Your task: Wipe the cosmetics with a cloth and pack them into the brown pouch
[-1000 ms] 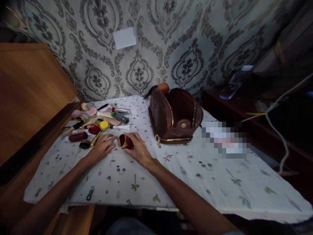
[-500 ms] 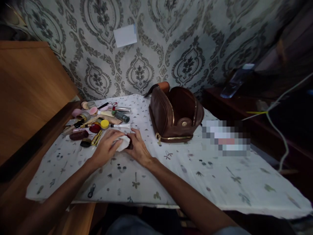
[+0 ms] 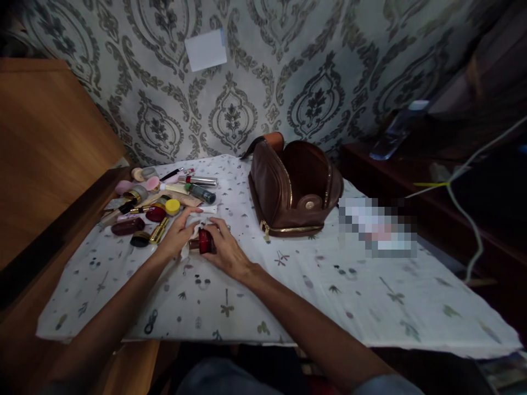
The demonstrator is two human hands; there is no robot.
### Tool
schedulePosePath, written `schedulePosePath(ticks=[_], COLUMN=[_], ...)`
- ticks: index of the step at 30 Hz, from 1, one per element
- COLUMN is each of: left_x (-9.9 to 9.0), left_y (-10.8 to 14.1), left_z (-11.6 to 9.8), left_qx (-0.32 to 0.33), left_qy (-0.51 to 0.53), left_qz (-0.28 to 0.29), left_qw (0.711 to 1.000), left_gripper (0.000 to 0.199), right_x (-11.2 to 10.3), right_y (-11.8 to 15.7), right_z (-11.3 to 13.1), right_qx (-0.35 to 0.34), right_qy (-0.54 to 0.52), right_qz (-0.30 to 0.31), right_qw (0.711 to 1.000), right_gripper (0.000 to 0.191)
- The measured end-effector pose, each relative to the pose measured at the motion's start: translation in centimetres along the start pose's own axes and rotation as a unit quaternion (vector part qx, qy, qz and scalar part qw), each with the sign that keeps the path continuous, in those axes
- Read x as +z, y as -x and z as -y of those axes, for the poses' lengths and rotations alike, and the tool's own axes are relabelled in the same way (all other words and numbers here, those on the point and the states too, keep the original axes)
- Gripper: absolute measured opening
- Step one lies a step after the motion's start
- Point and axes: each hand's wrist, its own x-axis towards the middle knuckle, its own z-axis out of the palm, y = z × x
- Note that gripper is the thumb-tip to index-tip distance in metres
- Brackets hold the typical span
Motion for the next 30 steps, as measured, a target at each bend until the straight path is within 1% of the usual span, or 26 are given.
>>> schedulePosePath(ticks=[1,3,6,7,9,12,15,17,19,24,27,30], left_x=[0.0,-0.1,0.0,0.0,0.1,0.2,0.2,0.1,0.0,0.1,0.0,0.1], left_y=[-0.1,-0.1,-0.1,-0.1,0.0,0.2,0.5,0.7,0.9,1.2,1.5,1.9], left_z=[0.2,0.7,1.5,1.7,2.0,2.0,1.8,1.8,1.7,1.1,0.5,0.2], left_qx=[-0.016,-0.071,-0.160,-0.178,-0.186,-0.147,-0.094,-0.060,-0.022,0.078,0.150,0.207], left_qy=[0.029,0.091,0.166,0.181,0.197,0.185,0.133,0.093,0.053,-0.031,-0.060,-0.094], left_qz=[0.005,0.031,0.057,0.059,0.056,0.048,0.055,0.065,0.062,0.002,0.004,0.004], left_qw=[0.999,0.993,0.971,0.966,0.961,0.970,0.985,0.992,0.996,0.996,0.987,0.974], left_gripper=[0.026,0.022,0.024,0.025,0.028,0.040,0.051,0.052,0.048,0.031,0.024,0.019], right_x=[0.0,0.0,-0.2,-0.3,-0.5,-0.8,-0.9,-0.8,-0.7,-0.8,-0.9,-0.9], right_y=[0.0,0.0,-0.1,-0.1,-0.2,-0.4,-0.4,-0.4,-0.4,-0.5,-0.5,-0.5], right_z=[0.0,0.1,0.2,0.3,0.3,0.3,0.1,-0.1,-0.1,0.0,0.1,0.2], right_qx=[0.000,0.004,0.015,0.018,0.017,0.012,0.020,0.028,0.033,0.030,0.021,0.033], right_qy=[-0.004,-0.007,-0.004,-0.004,-0.005,-0.012,-0.014,-0.014,-0.017,-0.030,-0.041,-0.052], right_qz=[0.001,0.010,0.031,0.035,0.032,0.014,-0.005,-0.017,-0.028,-0.021,-0.020,-0.029], right_qw=[1.000,1.000,0.999,0.999,0.999,1.000,1.000,0.999,0.999,0.999,0.999,0.998], right_gripper=[0.065,0.066,0.065,0.064,0.062,0.063,0.062,0.059,0.058,0.058,0.058,0.058])
